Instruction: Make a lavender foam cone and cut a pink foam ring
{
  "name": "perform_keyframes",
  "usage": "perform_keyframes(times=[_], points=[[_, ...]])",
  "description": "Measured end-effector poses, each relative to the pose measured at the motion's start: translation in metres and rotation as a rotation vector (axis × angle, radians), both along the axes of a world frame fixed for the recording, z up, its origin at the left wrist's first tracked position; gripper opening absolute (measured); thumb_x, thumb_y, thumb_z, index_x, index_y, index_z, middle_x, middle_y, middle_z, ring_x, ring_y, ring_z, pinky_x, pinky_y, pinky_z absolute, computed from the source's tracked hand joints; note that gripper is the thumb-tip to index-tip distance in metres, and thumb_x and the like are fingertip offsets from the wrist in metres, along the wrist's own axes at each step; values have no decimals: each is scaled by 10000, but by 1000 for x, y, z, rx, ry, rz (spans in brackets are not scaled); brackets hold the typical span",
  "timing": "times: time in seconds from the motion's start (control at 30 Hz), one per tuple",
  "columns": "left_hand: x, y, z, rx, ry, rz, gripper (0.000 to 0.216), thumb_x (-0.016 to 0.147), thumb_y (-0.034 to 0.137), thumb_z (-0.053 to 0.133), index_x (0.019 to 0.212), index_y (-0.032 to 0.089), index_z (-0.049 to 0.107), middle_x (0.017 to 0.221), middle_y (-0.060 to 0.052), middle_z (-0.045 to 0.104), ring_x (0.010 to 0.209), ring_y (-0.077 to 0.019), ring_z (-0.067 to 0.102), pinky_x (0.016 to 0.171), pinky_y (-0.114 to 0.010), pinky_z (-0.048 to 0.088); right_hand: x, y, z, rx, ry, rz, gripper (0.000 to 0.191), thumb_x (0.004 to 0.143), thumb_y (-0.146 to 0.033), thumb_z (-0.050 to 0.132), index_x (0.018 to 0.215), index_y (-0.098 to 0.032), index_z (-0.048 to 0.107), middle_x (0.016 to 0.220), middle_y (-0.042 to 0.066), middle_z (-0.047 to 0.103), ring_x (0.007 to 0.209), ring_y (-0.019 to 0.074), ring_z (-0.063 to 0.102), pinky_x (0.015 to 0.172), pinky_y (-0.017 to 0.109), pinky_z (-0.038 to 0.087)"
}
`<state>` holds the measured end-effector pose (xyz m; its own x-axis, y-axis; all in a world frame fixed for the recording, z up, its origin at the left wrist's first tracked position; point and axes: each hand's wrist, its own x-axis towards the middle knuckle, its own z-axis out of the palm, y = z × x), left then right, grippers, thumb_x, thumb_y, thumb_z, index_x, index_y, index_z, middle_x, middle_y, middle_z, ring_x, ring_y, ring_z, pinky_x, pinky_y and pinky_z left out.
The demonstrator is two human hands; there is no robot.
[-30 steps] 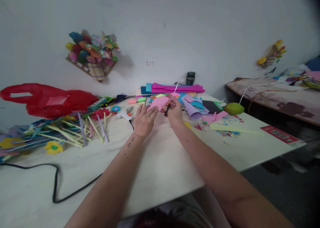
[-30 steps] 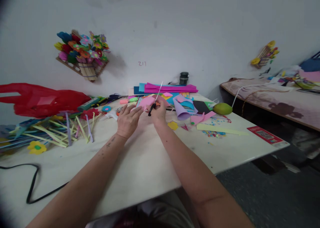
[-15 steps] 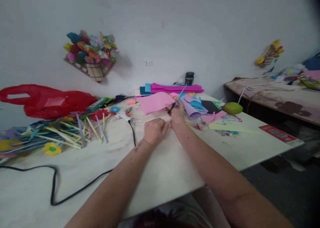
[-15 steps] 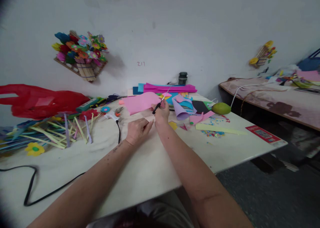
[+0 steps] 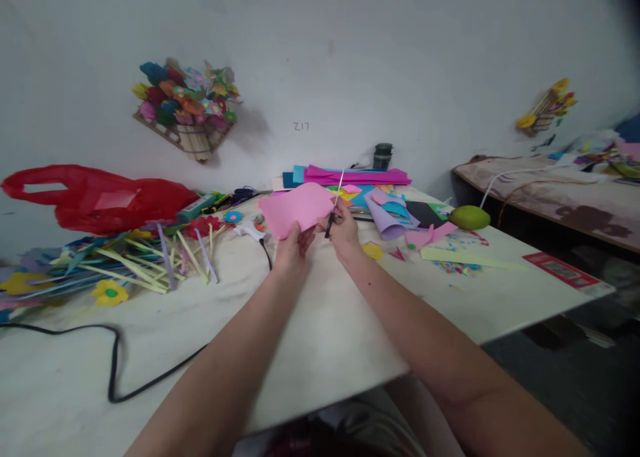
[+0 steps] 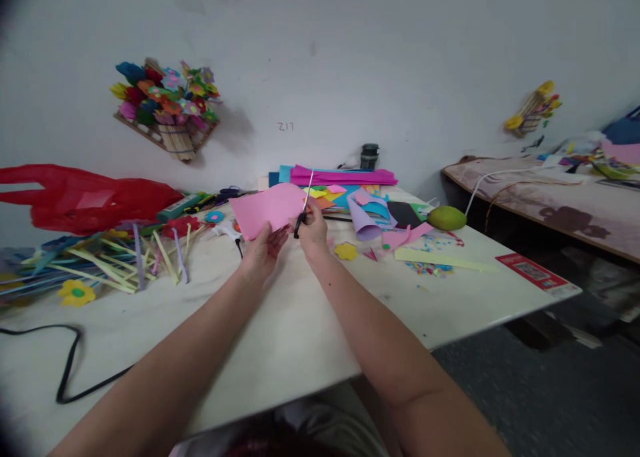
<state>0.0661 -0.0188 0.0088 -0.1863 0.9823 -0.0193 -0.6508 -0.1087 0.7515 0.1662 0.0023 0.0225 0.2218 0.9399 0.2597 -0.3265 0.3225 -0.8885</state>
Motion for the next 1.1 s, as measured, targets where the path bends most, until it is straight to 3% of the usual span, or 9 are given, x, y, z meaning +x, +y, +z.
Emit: perform_keyframes(times=[0.1, 0.2, 0.27, 0.43, 0.53, 0.67, 0.93, 1.1], points=[[-8, 7, -1, -8, -54, 37, 206, 901, 247, 553, 1098, 190, 569, 934, -59, 715, 831, -144, 694, 856, -296, 525, 6, 1, 1, -38, -89, -5, 460, 601, -340, 740, 994, -215, 536, 616, -84, 582, 467, 80, 532, 451, 211, 454], [-17, 13, -2, -5, -88, 88, 250, 888, 259, 581, 1130, 210, 545, 946, -51, 718, 848, -148, 701, 890, -318, 521, 20, 1, 4, -52, -232, 63, 353, 625, -374, 744, 853, -201, 537, 534, -69, 567, 399, 81, 486, 354, 193, 344], [-22, 16, -3, -11, -104, 118, 255, 890, 249, 578, 1140, 219, 533, 957, -42, 718, 857, -140, 702, 909, -322, 515, 32, -1, 6, -8, -332, 188, 315, 678, -425, 710, 794, -192, 533, 491, -55, 554, 367, 83, 468, 321, 189, 261], [-31, 22, -4, -48, -97, 165, 159, 922, 224, 515, 1072, 213, 567, 951, -42, 720, 891, -130, 692, 909, -307, 522, 62, -13, 14, 16, -661, 625, 322, 745, -451, 659, 657, -177, 515, 516, -11, 591, 369, 77, 474, 329, 191, 271], [-33, 22, -2, -64, -99, 194, 133, 926, 218, 506, 1036, 197, 578, 958, -48, 717, 875, -127, 690, 884, -289, 535, 75, -17, 18, -42, -765, 729, 319, 748, -448, 659, 653, -173, 528, 494, -18, 576, 364, 79, 466, 325, 189, 290], [-32, 18, 2, -63, -100, 196, 162, 913, 211, 531, 1067, 192, 580, 978, -56, 714, 906, -141, 688, 894, -296, 534, 78, -16, 16, -119, -793, 722, 302, 753, -453, 653, 690, -172, 561, 516, -3, 601, 372, 88, 484, 305, 189, 285], [-24, 14, 2, -63, -95, 143, 243, 910, 216, 541, 1153, 216, 551, 982, -59, 712, 913, -151, 690, 913, -326, 520, 55, -13, 8, -105, -791, 632, 313, 764, -434, 660, 674, -171, 519, 515, 5, 620, 372, 87, 509, 331, 182, 321], [-21, 14, 2, -55, -138, 111, 204, 922, 191, 513, 1123, 183, 547, 786, -25, 700, 750, -143, 699, 866, -332, 538, 43, -18, 8, -153, -730, 586, 267, 808, -385, 637, 717, -170, 507, 529, -14, 617, 369, 66, 507, 320, 153, 288]])
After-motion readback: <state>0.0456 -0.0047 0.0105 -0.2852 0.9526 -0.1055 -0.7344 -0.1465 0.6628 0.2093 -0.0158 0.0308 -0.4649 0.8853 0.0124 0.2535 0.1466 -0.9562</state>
